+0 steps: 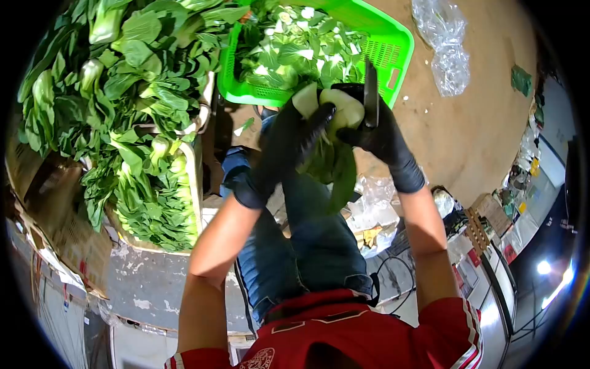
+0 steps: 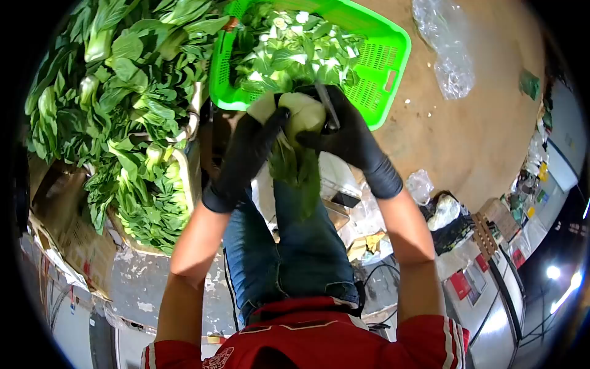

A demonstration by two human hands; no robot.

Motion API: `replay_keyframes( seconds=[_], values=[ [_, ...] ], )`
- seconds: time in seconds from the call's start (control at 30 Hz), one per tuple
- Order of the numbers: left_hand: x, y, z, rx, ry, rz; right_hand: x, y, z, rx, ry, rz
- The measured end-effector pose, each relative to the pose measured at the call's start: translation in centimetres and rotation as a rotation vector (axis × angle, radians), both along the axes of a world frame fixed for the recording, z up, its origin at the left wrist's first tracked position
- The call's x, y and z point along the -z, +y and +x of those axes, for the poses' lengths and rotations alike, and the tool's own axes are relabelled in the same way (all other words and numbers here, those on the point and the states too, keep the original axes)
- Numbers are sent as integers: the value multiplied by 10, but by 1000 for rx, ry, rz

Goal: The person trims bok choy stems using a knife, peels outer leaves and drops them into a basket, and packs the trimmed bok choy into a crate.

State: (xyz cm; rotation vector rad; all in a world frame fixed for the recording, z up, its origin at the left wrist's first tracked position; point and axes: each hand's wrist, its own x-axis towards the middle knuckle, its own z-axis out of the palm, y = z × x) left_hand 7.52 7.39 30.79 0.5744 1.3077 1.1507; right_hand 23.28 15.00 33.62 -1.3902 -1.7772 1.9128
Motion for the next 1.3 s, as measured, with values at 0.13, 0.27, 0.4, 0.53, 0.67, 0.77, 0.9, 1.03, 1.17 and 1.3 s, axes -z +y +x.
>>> replay_keyframes(
  seconds=[0.13, 0.27, 0.4, 0.53, 0.67, 0.77, 0.9, 1.03, 1.17, 1.3],
  values=[
    [27, 42, -29, 302, -143, -107, 5, 18, 45, 181, 244, -381],
    [52, 60, -20, 20, 688, 422, -9, 13, 38, 415, 451, -532],
    [5, 47, -13, 326, 115, 244, -11, 7, 21, 411, 514, -590],
    [0, 35, -27, 363, 164, 445, -18, 1, -6, 373, 508, -597],
    [-4, 18, -40, 367, 228, 393, -24, -8, -34, 340, 464, -586],
    [18, 7, -51, 273, -190, 359, -30, -19, -52, 324, 403, -563],
    [85, -34, -55, -145, 109, 294, -33, -43, -88, 265, 219, -491],
    [73, -154, -115, -242, 745, 13, -19, -86, -165, 89, -15, -445],
    [92, -332, -162, -859, 378, -272, 9, -150, -279, -128, -108, -454],
    [155, -498, -221, -1215, 646, -628, 65, -187, -363, -242, -42, -404]
  ],
)
